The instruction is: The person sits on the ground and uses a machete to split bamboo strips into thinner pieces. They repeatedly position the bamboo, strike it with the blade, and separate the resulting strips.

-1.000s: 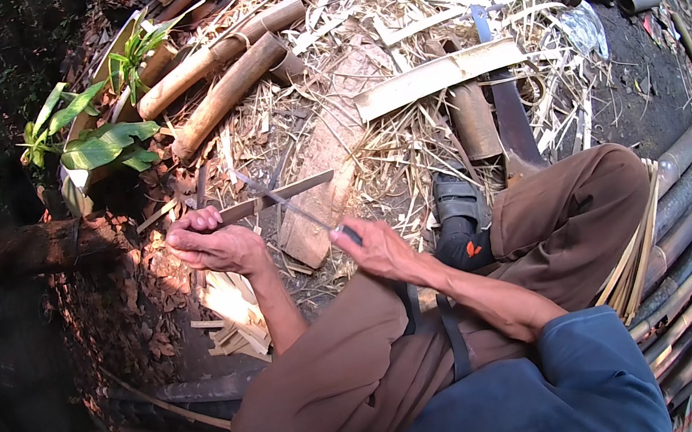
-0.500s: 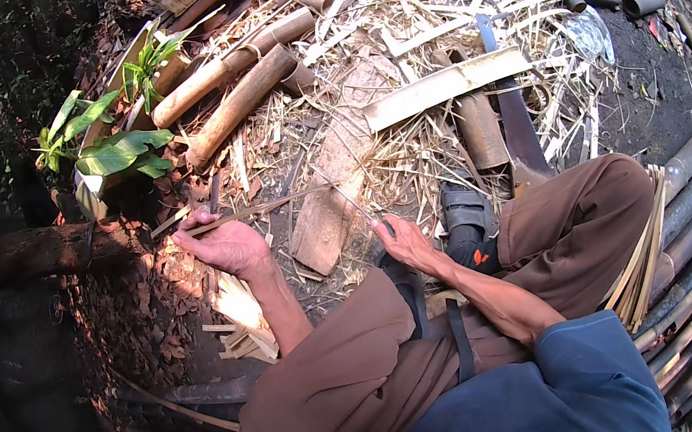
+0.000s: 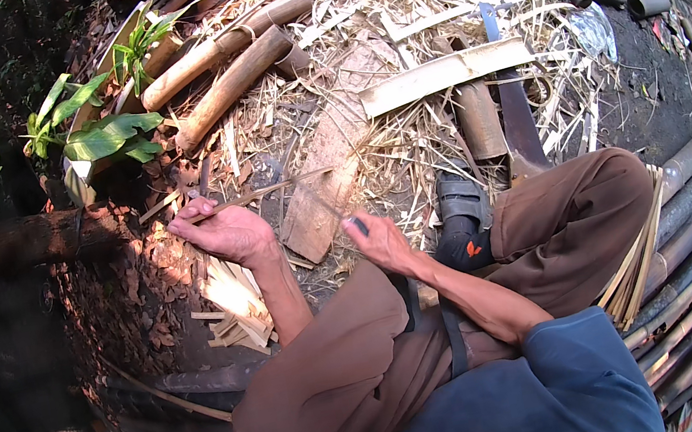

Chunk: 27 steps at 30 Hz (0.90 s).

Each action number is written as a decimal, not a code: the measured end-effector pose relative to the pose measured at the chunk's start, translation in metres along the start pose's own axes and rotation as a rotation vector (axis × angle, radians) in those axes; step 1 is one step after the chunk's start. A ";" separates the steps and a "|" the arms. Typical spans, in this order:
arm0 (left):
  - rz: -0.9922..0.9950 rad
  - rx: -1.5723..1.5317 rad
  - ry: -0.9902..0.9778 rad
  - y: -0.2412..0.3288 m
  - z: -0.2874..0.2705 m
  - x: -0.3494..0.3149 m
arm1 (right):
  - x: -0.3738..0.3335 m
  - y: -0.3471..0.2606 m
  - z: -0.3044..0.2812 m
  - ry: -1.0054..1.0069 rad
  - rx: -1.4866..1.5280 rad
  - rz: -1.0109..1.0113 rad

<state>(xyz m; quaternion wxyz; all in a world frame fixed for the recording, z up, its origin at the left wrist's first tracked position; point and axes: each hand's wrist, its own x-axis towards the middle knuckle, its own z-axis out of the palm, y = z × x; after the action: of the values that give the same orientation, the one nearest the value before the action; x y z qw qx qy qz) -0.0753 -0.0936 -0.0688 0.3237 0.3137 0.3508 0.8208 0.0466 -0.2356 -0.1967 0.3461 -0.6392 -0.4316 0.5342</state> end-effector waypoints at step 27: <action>0.100 0.299 -0.042 -0.004 0.000 0.001 | 0.017 0.044 -0.009 0.036 -0.125 0.140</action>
<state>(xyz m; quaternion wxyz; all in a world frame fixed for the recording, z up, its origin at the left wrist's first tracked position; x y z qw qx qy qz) -0.0748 -0.0908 -0.0719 0.2391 0.3925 0.4463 0.7679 0.0642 -0.2369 -0.2412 0.2750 -0.6976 -0.4121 0.5176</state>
